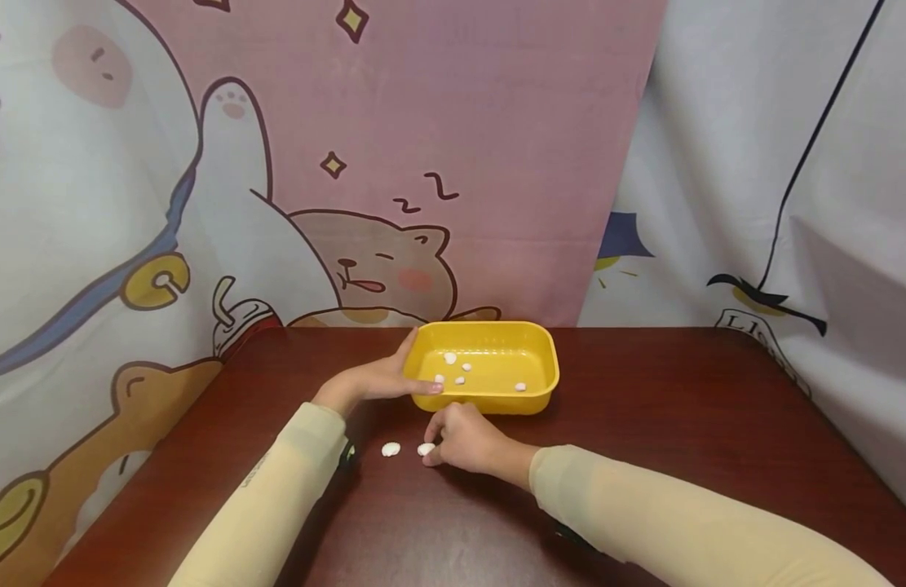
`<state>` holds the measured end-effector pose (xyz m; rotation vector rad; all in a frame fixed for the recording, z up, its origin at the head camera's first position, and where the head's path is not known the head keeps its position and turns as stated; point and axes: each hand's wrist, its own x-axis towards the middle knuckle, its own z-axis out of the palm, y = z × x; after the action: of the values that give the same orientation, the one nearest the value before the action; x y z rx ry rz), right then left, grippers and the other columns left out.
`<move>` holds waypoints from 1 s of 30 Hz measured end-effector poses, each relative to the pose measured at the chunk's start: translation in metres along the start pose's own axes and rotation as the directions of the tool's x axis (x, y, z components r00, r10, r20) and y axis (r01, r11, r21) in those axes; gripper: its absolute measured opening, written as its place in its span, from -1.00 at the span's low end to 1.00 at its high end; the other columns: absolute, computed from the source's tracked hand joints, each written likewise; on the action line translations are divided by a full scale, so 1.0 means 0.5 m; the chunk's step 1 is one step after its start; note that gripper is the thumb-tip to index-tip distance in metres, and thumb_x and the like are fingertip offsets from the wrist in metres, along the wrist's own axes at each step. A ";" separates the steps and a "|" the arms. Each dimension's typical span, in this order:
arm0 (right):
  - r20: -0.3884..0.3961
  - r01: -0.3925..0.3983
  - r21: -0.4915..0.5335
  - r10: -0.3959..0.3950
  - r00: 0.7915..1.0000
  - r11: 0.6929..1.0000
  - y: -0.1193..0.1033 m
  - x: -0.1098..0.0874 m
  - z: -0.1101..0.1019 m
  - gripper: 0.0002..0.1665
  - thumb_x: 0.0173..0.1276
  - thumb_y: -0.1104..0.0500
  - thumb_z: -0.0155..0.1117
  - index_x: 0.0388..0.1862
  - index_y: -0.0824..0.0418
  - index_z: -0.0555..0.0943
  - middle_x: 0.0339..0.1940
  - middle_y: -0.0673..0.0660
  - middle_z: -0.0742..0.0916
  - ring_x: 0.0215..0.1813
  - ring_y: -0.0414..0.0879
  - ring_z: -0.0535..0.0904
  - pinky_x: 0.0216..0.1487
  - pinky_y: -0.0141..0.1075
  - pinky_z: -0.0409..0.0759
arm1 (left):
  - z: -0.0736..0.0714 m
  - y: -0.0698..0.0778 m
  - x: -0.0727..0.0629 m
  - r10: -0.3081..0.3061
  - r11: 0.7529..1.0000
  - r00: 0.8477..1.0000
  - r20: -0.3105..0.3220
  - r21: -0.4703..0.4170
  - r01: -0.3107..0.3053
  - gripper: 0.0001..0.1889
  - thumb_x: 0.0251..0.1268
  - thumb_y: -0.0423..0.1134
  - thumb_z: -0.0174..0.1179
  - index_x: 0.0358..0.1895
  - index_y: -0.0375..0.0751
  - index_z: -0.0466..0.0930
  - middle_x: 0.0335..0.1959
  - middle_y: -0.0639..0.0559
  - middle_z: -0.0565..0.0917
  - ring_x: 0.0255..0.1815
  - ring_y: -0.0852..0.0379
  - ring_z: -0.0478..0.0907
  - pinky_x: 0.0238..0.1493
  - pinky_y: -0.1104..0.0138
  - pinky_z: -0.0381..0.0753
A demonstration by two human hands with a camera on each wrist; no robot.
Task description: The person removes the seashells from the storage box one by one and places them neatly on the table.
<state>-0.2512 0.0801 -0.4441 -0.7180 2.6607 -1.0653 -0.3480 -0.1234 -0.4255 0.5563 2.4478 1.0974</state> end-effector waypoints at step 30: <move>0.179 -0.250 0.059 0.236 0.955 0.966 0.108 0.074 -0.263 -0.29 0.44 0.04 0.50 0.46 0.21 0.48 -0.45 0.03 0.44 -0.39 -0.06 0.45 -0.22 -0.22 0.54 | 0.000 0.017 -0.013 -0.084 0.996 0.996 -0.006 0.015 0.084 0.42 0.18 0.37 0.44 0.75 0.15 -0.56 0.67 -0.19 0.23 0.53 -0.11 0.34 0.67 -0.11 0.22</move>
<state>-0.3477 0.1738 -0.3857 -0.4297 2.4658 -0.9907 -0.3411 -0.1215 -0.4178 0.4511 2.4617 1.0491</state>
